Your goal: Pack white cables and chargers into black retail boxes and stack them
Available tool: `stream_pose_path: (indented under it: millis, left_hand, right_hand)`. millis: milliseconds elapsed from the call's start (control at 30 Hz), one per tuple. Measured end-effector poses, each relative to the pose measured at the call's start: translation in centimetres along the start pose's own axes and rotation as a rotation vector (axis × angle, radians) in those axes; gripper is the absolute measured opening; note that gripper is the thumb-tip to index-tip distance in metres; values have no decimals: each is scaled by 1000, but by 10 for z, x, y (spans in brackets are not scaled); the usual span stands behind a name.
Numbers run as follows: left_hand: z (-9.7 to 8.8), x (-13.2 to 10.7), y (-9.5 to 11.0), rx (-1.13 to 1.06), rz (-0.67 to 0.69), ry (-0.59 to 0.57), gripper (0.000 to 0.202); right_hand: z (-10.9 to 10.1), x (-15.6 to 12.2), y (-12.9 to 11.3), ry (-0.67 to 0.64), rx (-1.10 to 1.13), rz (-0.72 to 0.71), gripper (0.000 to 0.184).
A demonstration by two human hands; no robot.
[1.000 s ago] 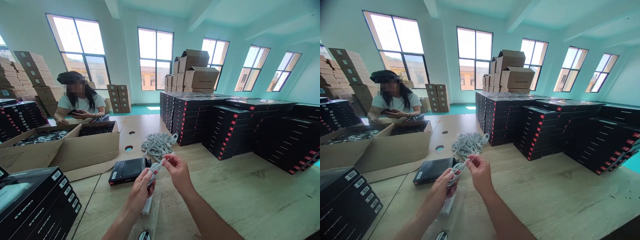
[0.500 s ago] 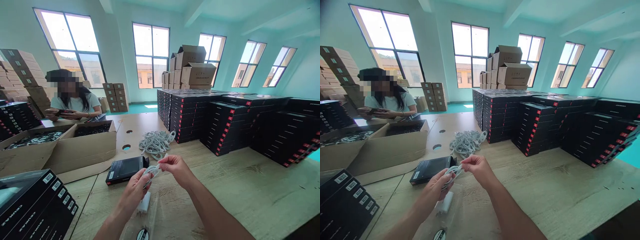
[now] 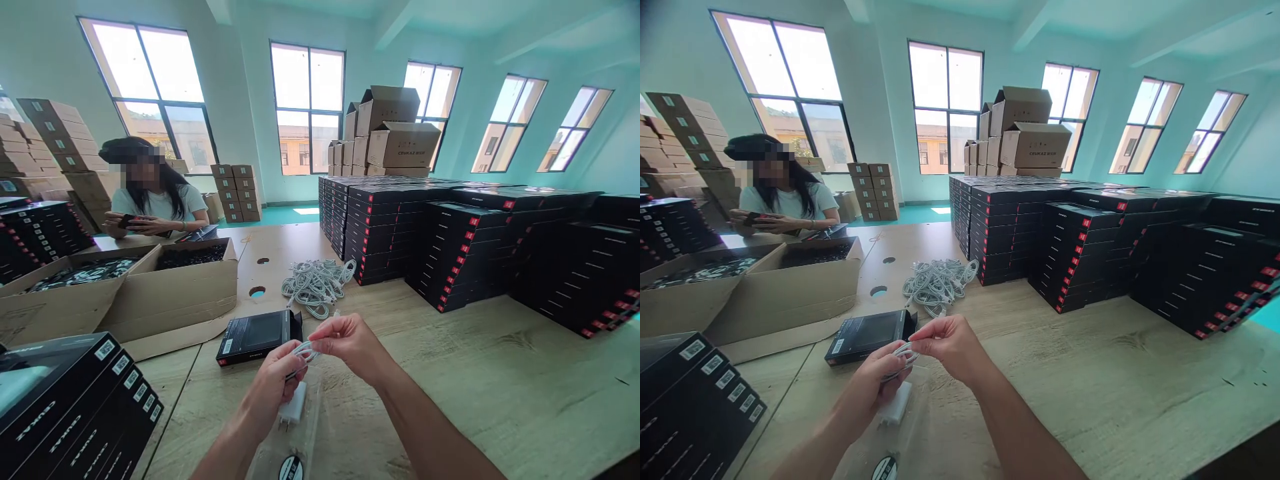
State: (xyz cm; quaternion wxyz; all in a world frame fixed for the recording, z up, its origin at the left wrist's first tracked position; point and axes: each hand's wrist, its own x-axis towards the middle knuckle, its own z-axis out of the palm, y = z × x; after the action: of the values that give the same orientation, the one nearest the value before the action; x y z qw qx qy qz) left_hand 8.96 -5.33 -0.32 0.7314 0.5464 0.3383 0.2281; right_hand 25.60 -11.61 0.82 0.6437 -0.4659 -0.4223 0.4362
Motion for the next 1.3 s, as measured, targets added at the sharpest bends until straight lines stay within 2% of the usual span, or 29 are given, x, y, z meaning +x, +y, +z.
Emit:
stream_pose_path:
  millis: [67, 167, 300, 367, 567, 700, 800, 1000, 1167, 1300]
  left_hand:
    - [3, 1, -2, -16, 22, 14, 33]
    - [7, 2, -1, -48, 26, 41, 41]
    - [7, 1, 2, -121, -6, 19, 49]
    - [5, 1, 3, -174, -2, 33, 51]
    - [0, 3, 4, -218, 3, 178, 49]
    - [1, 4, 4, -199, 25, 192, 52]
    - [1, 5, 4, -197, 28, 188, 56]
    - [2, 6, 5, -220, 42, 178, 57]
    - [2, 6, 8, -189, 76, 171, 54]
    - [-2, 3, 13, -114, 28, 132, 51]
  right_hand:
    - [3, 1, 1, 60, -11, -24, 23]
    - [7, 3, 5, 218, -41, -115, 26]
    - [11, 4, 11, 337, -233, -253, 13]
    - [12, 3, 14, 329, -329, -304, 12]
    - [15, 1, 19, 218, -668, -548, 14]
    - [18, 3, 26, 259, -760, -622, 14]
    - [20, 4, 31, 340, -856, -638, 10]
    - [22, 5, 28, 436, -1012, -605, 15]
    - [23, 9, 31, 412, -1075, -617, 13]
    - [19, 8, 28, 371, -956, -576, 14]
